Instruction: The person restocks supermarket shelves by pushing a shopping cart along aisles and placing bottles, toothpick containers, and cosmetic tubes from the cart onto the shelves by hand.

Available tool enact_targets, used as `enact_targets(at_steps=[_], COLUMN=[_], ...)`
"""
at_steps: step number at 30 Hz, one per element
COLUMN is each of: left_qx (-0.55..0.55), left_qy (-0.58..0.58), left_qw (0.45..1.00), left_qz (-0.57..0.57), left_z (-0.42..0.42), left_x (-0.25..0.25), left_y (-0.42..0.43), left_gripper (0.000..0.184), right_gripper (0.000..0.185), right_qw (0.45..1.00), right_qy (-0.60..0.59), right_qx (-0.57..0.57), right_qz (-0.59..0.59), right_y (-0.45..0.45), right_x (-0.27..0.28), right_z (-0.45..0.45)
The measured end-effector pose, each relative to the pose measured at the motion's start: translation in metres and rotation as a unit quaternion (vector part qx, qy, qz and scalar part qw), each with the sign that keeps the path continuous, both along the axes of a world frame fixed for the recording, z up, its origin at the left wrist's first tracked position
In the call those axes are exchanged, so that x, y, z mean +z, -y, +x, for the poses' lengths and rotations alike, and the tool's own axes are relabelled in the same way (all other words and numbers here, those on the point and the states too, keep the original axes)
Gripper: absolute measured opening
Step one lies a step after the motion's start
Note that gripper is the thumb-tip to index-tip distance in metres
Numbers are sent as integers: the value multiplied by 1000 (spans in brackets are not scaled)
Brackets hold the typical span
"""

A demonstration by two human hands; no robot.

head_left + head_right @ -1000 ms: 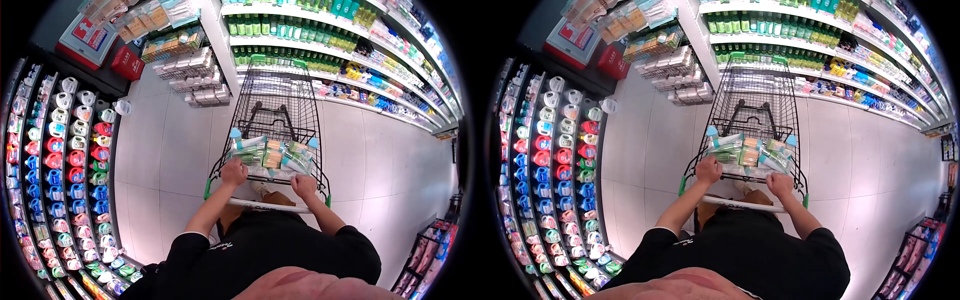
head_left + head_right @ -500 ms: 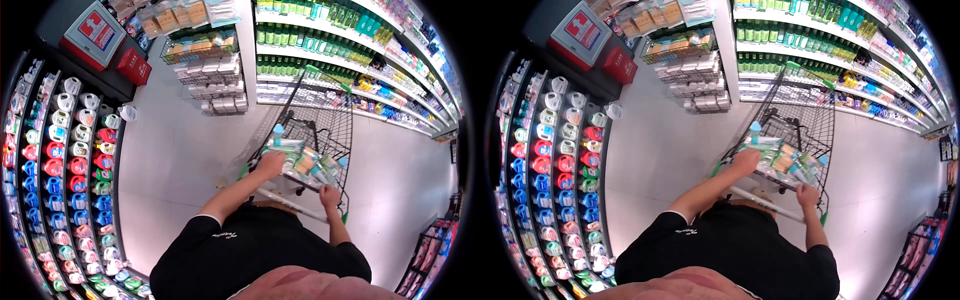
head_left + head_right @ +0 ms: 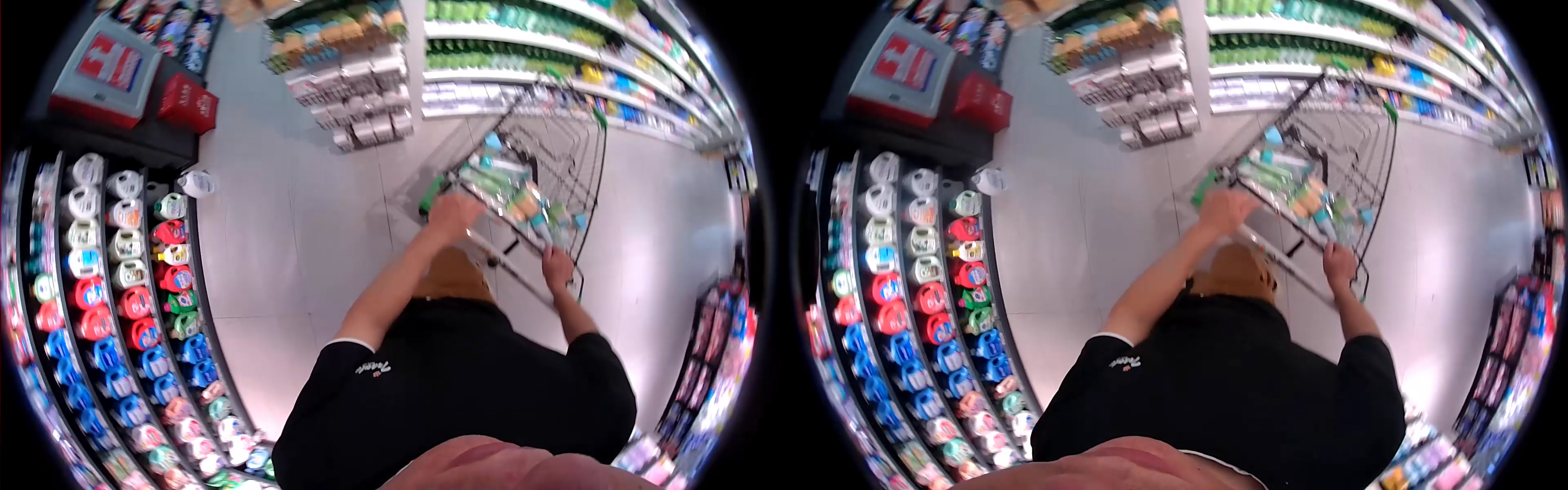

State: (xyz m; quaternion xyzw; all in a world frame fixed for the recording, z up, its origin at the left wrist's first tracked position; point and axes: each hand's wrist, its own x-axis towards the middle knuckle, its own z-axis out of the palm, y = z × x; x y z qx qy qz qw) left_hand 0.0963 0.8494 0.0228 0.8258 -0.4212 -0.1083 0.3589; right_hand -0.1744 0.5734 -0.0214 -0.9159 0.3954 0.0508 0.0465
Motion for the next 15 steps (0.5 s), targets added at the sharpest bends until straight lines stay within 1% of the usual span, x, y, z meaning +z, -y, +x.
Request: enact_targets(at_steps=[1,2,3,4,6,8,11,14,15], left_qx=[14,25,37,65,86,83,76,78,62], left_qy=[-16,-17,-13,-26,-10,11,34,65,50], left_qw=[1000,999,996,996,993,994,993,993,994], left_qz=[9,43,75,57,86,76,86,54,81], left_z=[6,11,18,23,34,42,53,63,69], left_x=[4,11,12,5,12,9,14,11,13], left_y=[0,0,1,3,4,3,1,4,4], left_gripper=[36,36,36,38,30,27,24,19,18], right_gripper=[54,47,48,48,48,49,49,50,50], right_qw=[1000,1000,999,999,999,999,998,997,997], right_qy=[9,9,3,-1,2,4,4,1,8], right_qx=[-10,-18,-30,-40,-36,-42,-56,-65,-66], right_qz=[6,12,13,14,19,27,36,44,46], right_y=[-11,-19,-26,-32,-43,-54,-58,-66,-67], right_x=[6,10,10,11,17,23,13,15,17], right_z=[5,9,12,13,20,25,30,36,39])
